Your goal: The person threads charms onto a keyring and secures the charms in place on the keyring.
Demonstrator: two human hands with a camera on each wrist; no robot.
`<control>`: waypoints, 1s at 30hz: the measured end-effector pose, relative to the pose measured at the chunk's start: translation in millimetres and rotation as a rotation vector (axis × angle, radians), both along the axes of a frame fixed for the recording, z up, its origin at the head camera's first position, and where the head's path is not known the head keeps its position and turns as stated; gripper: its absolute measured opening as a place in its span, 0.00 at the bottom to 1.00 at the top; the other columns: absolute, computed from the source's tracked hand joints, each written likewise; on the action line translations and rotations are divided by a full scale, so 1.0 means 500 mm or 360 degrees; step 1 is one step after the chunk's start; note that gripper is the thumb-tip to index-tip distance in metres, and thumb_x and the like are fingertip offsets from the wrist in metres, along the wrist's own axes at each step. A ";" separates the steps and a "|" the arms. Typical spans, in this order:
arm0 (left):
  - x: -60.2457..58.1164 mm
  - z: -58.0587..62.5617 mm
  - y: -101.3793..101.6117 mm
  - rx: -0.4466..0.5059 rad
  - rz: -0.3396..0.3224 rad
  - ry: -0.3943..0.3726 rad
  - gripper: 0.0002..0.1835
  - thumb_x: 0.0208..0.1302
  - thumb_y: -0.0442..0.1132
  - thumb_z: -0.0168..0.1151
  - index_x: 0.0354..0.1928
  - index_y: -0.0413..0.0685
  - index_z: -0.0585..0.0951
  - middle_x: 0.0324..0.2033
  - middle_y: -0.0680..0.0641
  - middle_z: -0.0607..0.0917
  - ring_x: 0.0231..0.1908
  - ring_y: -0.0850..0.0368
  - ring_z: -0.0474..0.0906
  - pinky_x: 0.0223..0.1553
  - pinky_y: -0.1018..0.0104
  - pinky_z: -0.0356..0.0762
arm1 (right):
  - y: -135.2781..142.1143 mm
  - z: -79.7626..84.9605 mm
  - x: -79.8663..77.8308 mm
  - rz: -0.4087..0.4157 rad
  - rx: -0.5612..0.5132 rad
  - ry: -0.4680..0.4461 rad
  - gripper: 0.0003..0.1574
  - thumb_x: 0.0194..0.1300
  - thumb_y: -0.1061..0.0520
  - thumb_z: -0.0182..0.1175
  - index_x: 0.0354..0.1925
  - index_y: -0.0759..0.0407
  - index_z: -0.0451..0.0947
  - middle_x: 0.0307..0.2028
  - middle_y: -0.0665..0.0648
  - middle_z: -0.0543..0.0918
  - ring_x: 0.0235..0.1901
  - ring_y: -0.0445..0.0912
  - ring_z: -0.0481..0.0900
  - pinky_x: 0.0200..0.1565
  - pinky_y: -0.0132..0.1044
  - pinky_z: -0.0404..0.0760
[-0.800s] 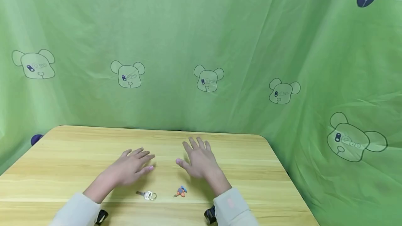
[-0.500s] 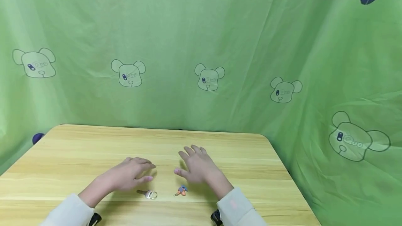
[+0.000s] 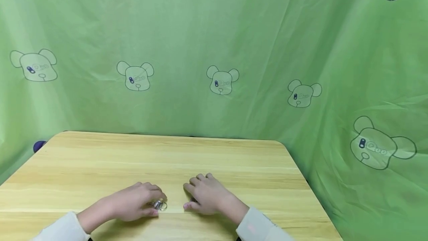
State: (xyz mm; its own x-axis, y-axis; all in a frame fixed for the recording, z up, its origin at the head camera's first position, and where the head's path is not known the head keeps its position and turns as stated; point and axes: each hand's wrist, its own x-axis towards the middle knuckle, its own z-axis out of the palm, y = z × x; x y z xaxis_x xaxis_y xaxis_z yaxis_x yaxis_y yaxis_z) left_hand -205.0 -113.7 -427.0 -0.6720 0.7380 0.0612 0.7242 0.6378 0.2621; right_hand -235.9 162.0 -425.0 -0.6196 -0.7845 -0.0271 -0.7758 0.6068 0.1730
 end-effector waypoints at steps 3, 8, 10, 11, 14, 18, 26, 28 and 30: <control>0.002 -0.006 0.002 0.0037 -0.0035 0.0047 0.17 0.61 0.53 0.62 0.51 0.60 0.79 0.47 0.60 0.80 0.45 0.62 0.74 0.47 0.56 0.73 | 0.006 -0.007 0.008 0.0101 -0.0023 -0.0002 0.40 0.65 0.27 0.43 0.63 0.50 0.67 0.54 0.51 0.76 0.54 0.48 0.72 0.53 0.49 0.72; 0.000 -0.023 0.006 0.0115 -0.0031 0.0074 0.11 0.61 0.49 0.64 0.46 0.61 0.80 0.45 0.62 0.79 0.44 0.64 0.72 0.45 0.59 0.73 | 0.013 -0.019 0.018 0.0235 -0.0165 -0.0046 0.29 0.68 0.36 0.50 0.59 0.50 0.70 0.49 0.46 0.76 0.48 0.41 0.72 0.46 0.40 0.74; -0.001 -0.029 0.008 0.0141 -0.0038 0.0062 0.09 0.60 0.48 0.64 0.44 0.62 0.81 0.44 0.63 0.79 0.44 0.64 0.71 0.44 0.59 0.72 | 0.014 -0.023 0.021 0.0256 -0.0235 -0.0079 0.23 0.68 0.41 0.54 0.56 0.50 0.72 0.47 0.45 0.75 0.46 0.39 0.71 0.44 0.37 0.73; -0.002 -0.031 0.008 0.0147 -0.0041 0.0057 0.09 0.60 0.47 0.64 0.43 0.62 0.81 0.44 0.63 0.79 0.43 0.65 0.71 0.44 0.60 0.72 | 0.015 -0.025 0.021 0.0263 -0.0271 -0.0090 0.21 0.68 0.43 0.55 0.54 0.50 0.73 0.45 0.44 0.75 0.45 0.39 0.71 0.43 0.36 0.73; -0.006 -0.034 0.008 0.0167 -0.0062 0.0064 0.06 0.60 0.46 0.65 0.40 0.63 0.82 0.42 0.65 0.79 0.41 0.66 0.70 0.42 0.63 0.71 | 0.018 -0.031 0.020 0.0285 -0.0351 -0.0072 0.15 0.66 0.46 0.59 0.49 0.49 0.75 0.42 0.43 0.75 0.42 0.38 0.70 0.41 0.33 0.71; -0.011 -0.031 0.009 0.0211 -0.0114 0.0115 0.05 0.59 0.44 0.66 0.38 0.64 0.83 0.40 0.65 0.78 0.37 0.68 0.68 0.40 0.67 0.69 | 0.024 -0.039 0.011 0.0328 -0.0457 -0.0075 0.10 0.64 0.48 0.61 0.44 0.46 0.77 0.41 0.41 0.76 0.40 0.36 0.70 0.39 0.30 0.69; -0.019 -0.030 0.010 0.0271 -0.0094 0.0000 0.04 0.58 0.44 0.67 0.33 0.66 0.84 0.38 0.66 0.77 0.35 0.68 0.67 0.38 0.72 0.68 | 0.029 -0.048 -0.002 0.0451 -0.0568 -0.0084 0.05 0.64 0.51 0.62 0.39 0.46 0.80 0.39 0.40 0.78 0.39 0.34 0.71 0.38 0.26 0.66; -0.023 -0.033 0.009 0.0271 -0.0083 -0.0031 0.04 0.58 0.44 0.67 0.33 0.66 0.84 0.38 0.67 0.76 0.36 0.67 0.67 0.38 0.73 0.68 | 0.027 -0.047 -0.004 0.0484 -0.0559 -0.0055 0.04 0.64 0.51 0.62 0.38 0.46 0.80 0.38 0.40 0.79 0.39 0.34 0.71 0.37 0.25 0.66; -0.026 -0.036 0.009 0.0275 -0.0090 -0.0033 0.04 0.59 0.43 0.66 0.32 0.65 0.83 0.38 0.66 0.76 0.36 0.67 0.68 0.38 0.72 0.69 | 0.023 -0.044 -0.004 0.0505 -0.0527 -0.0024 0.03 0.64 0.52 0.62 0.37 0.46 0.80 0.38 0.40 0.79 0.39 0.34 0.72 0.38 0.25 0.66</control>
